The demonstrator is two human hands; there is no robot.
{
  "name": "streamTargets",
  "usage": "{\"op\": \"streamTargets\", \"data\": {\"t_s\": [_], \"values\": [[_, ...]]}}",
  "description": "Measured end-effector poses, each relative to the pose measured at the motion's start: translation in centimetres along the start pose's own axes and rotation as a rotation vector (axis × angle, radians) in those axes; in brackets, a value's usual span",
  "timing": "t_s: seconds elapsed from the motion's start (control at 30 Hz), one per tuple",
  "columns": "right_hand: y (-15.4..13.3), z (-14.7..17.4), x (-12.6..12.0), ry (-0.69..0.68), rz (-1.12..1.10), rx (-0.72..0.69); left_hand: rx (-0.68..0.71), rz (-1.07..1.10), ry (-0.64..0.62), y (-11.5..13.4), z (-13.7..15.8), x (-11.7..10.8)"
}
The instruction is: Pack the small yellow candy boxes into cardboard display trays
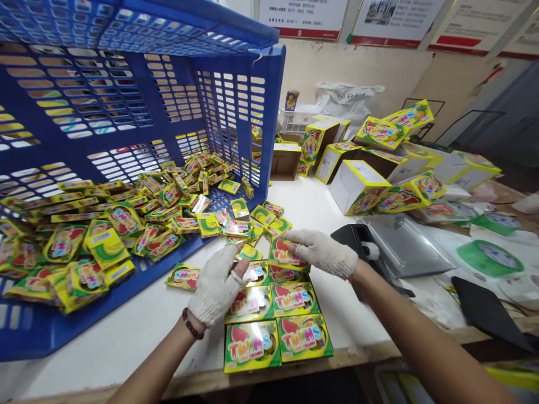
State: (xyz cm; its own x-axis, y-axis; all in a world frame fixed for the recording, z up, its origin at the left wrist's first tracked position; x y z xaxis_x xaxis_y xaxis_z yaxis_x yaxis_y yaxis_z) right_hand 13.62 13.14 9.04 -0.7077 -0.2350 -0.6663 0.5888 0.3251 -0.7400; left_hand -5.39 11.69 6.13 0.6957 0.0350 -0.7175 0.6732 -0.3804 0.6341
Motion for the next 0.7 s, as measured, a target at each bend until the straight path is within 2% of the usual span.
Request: {"op": "streamTargets", "data": {"t_s": [0.07,0.17,0.3,0.4,0.47,0.57,0.7], "values": [[1.3,-0.4,1.5,-0.071,0.125,-0.023,-0.019,0.019,-0.068,-0.7,-0.2,1.4],[2.1,-0.5,3.1,-0.031,0.141,-0.053,0.007,0.041,-0.097,-0.3,0.1,2.7],[3.1,0.5,4.9,-0.098,0.064,0.022,-0.008,0.065,-0.057,-0.1,0.7,2.8],[2.4,1.5,5.5,-0.1,0.18,-0.027,0.017,0.022,-0.044,0.1,0.9,2.6],[1.7,1.7,5.8,-0.095,0.315,-0.059,0.07,-0.087,-0.077,0.5,0.6,2.9],[1.5,1.4,6.1,-0.108,0.476,-0.027,0.14,-0.342,-0.184,1.5,-0.1,3.9],[0.9,1.2,6.1,-0.093,0.553,0.01,0.28,-0.632,-0.24,4.2,0.0,4.7]]}}
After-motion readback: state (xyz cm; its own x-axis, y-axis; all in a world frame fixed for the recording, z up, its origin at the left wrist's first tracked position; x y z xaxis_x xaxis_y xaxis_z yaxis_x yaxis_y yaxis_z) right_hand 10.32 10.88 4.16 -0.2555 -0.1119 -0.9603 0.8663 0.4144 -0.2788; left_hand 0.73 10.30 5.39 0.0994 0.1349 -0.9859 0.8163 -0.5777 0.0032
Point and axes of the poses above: each hand's wrist, its own z-axis away from the middle knuckle, its own x-axis out of the palm, y = z × x, the point moved 10 cm from there along -z, towards the middle knuckle, and after that the axes turned 6 degrees about -z, right-handed, at the moved point
